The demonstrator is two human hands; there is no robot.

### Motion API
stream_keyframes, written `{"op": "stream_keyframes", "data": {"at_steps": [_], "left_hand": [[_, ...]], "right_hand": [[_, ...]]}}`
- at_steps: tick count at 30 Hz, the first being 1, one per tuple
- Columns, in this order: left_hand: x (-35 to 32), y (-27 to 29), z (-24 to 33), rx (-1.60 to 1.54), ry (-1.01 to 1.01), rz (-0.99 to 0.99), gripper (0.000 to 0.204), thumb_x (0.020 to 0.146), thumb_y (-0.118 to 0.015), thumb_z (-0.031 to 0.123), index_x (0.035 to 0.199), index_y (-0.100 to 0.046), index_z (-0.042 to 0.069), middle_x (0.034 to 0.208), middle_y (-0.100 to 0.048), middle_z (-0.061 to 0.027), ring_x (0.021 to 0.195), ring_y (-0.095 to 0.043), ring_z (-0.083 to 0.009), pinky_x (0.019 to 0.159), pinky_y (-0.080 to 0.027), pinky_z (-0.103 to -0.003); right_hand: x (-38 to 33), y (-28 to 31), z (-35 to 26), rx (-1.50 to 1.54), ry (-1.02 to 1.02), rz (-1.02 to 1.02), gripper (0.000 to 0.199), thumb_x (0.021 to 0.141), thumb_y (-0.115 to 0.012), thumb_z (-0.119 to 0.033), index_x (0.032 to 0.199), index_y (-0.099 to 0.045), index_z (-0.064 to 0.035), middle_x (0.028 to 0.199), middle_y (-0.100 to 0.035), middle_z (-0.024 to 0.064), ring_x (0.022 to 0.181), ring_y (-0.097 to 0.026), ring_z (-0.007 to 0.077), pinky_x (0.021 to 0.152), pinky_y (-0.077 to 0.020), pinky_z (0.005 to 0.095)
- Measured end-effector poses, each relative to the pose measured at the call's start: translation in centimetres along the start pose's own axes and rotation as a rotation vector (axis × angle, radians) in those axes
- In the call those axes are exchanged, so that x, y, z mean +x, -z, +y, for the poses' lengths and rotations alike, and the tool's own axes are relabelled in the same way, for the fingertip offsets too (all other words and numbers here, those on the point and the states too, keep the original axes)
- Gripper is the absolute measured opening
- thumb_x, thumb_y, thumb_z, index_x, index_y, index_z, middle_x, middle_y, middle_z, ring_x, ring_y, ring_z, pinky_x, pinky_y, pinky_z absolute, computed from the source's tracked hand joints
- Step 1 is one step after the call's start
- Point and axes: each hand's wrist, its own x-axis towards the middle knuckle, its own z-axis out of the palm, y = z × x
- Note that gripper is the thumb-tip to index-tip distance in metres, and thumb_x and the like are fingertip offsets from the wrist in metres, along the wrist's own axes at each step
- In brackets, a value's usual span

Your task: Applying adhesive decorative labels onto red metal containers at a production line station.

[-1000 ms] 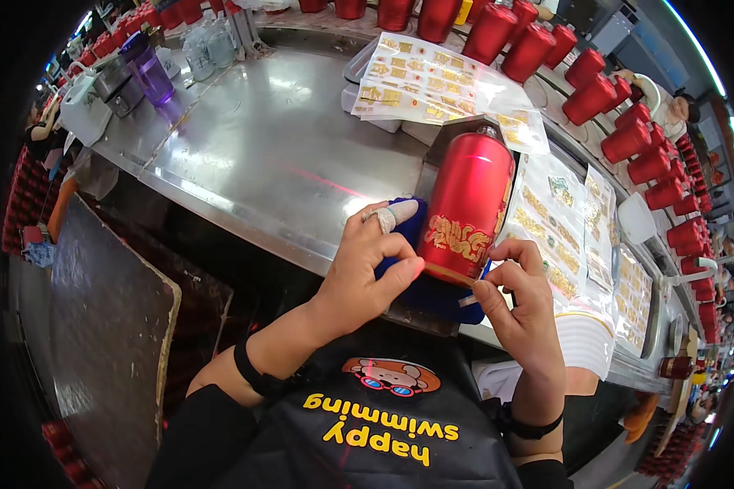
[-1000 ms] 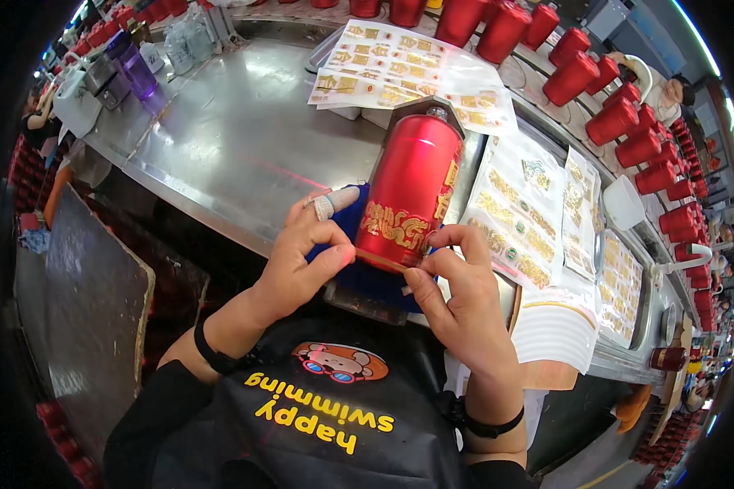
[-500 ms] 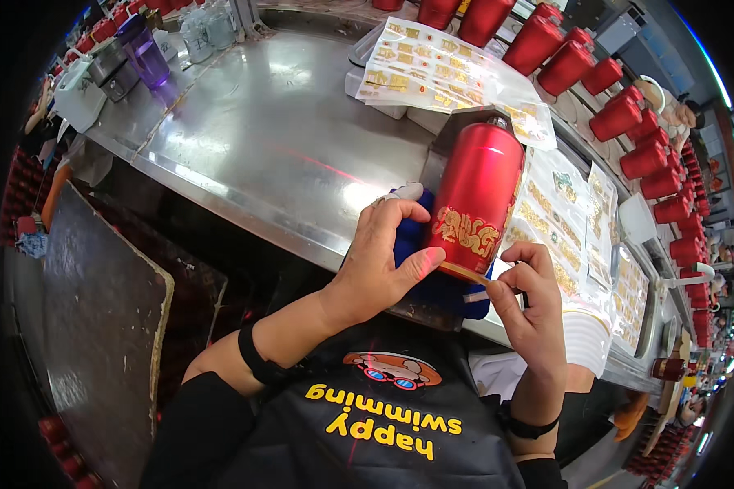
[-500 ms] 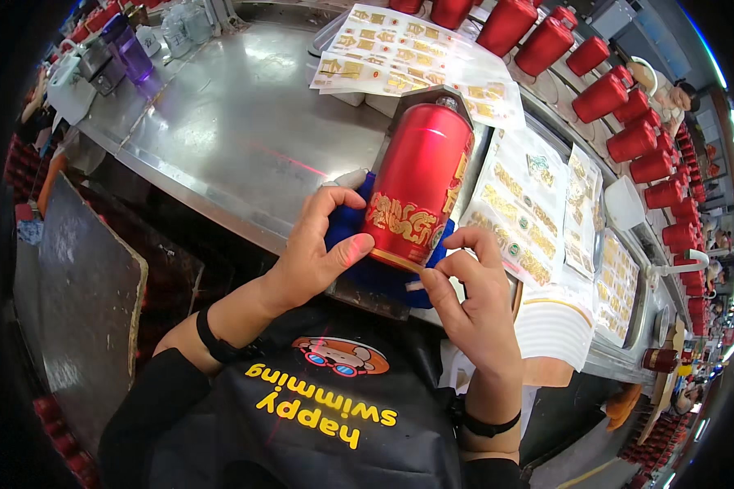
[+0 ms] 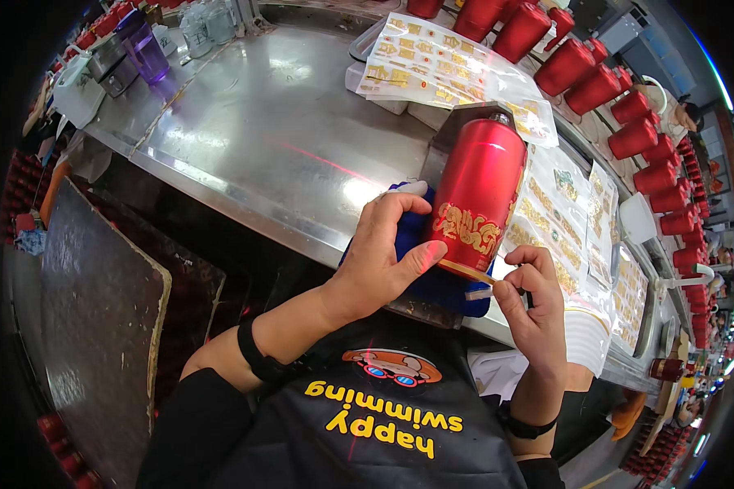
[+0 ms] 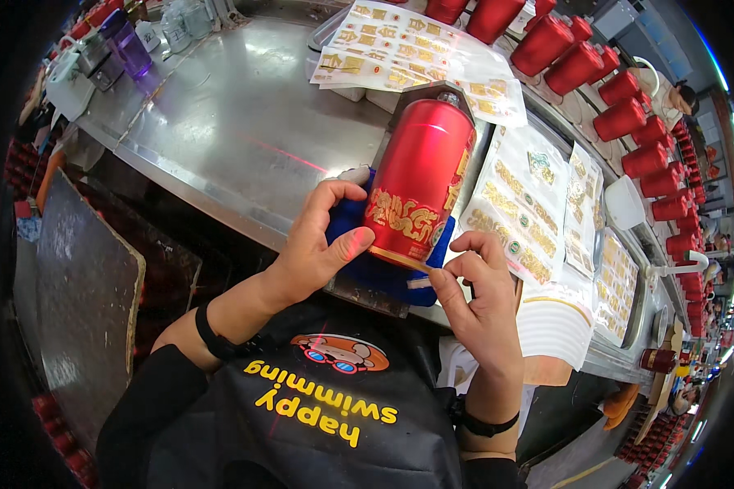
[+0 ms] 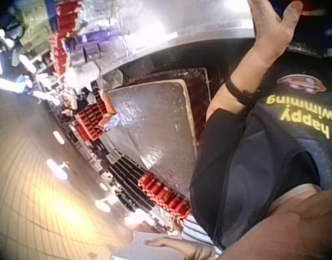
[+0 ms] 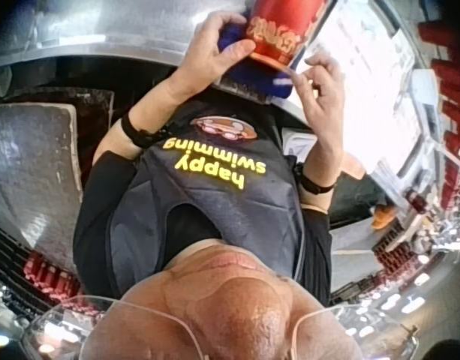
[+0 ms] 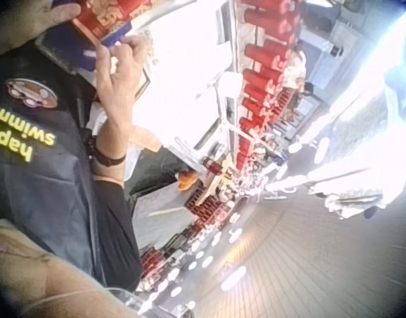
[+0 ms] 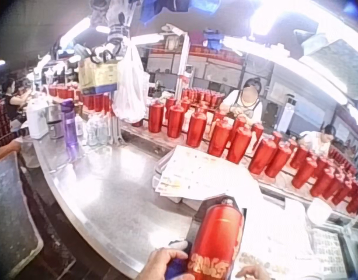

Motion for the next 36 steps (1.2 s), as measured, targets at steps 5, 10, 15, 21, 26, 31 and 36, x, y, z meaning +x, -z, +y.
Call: {"op": "stream_keyframes", "data": {"at_steps": [5,10,15,21,26,31,36], "left_hand": [[0.0,-0.1,0.1,0.081,-0.028,0.023,0.052,0.088,-0.066,0.038,0.119,-0.045,0.002,0.123,-0.049,-0.0184,0.120,-0.042,-0.0328,0.103,-0.033,-0.041],[0.2,0.2,-0.1,0.038,-0.022,0.003,0.055,0.087,-0.067,0.038,0.121,-0.045,0.002,0.127,-0.048,-0.0191,0.120,-0.042,-0.0333,0.102,-0.033,-0.041],[0.2,0.0,0.0,0.079,-0.025,0.007,0.056,0.086,-0.068,0.039,0.122,-0.045,0.002,0.127,-0.048,-0.0189,0.119,-0.042,-0.0329,0.102,-0.034,-0.041],[0.1,0.0,0.0,0.099,-0.037,0.007,0.058,0.085,-0.069,0.038,0.122,-0.045,0.001,0.127,-0.047,-0.0188,0.119,-0.043,-0.0327,0.102,-0.034,-0.041],[-0.1,-0.3,-0.5,0.133,-0.047,0.004,0.056,0.086,-0.068,0.036,0.122,-0.044,0.000,0.124,-0.047,-0.0184,0.115,-0.043,-0.0322,0.101,-0.035,-0.040],[-0.6,0.8,-0.1,0.529,-0.718,0.132,0.032,0.083,-0.069,0.024,0.109,-0.056,0.011,0.112,-0.051,-0.0128,0.108,-0.044,-0.0314,0.092,-0.038,-0.045],[-0.2,0.5,0.1,0.650,-1.013,0.004,0.024,0.067,-0.072,0.013,0.088,-0.062,0.021,0.102,-0.056,-0.0058,0.100,-0.045,-0.0258,0.079,-0.040,-0.040]], "right_hand": [[-0.2,0.0,0.2,0.019,-0.029,-0.006,0.015,0.084,-0.069,-0.010,0.078,-0.058,-0.0005,0.101,-0.051,0.0100,0.085,-0.049,0.0181,0.071,-0.0406,0.0274],[-0.1,-0.1,0.2,0.024,-0.029,-0.012,0.015,0.084,-0.068,-0.010,0.079,-0.058,-0.0007,0.101,-0.051,0.0098,0.085,-0.049,0.0178,0.071,-0.0404,0.0270],[-0.1,0.0,0.7,0.040,-0.020,-0.028,0.015,0.086,-0.067,-0.011,0.081,-0.058,-0.0011,0.102,-0.050,0.0095,0.085,-0.049,0.0175,0.071,-0.0408,0.0268],[-0.2,0.6,2.0,0.217,-0.024,-0.165,0.018,0.094,-0.058,-0.015,0.083,-0.057,-0.0013,0.106,-0.048,0.0096,0.093,-0.048,0.0184,0.081,-0.0402,0.0276],[-0.4,0.7,3.2,0.352,-0.131,-0.197,0.022,0.097,-0.054,-0.020,0.083,-0.056,-0.0026,0.105,-0.048,0.0096,0.096,-0.046,0.0180,0.085,-0.0382,0.0282],[-0.4,0.9,3.3,0.326,-0.094,-0.203,0.026,0.092,-0.063,-0.027,0.084,-0.055,-0.0039,0.106,-0.048,0.0082,0.095,-0.046,0.0154,0.083,-0.0392,0.0266],[-0.2,0.9,3.6,0.416,-0.122,-0.212,0.026,0.088,-0.068,-0.027,0.081,-0.055,-0.0050,0.107,-0.047,0.0071,0.094,-0.046,0.0137,0.080,-0.0402,0.0253]]}}
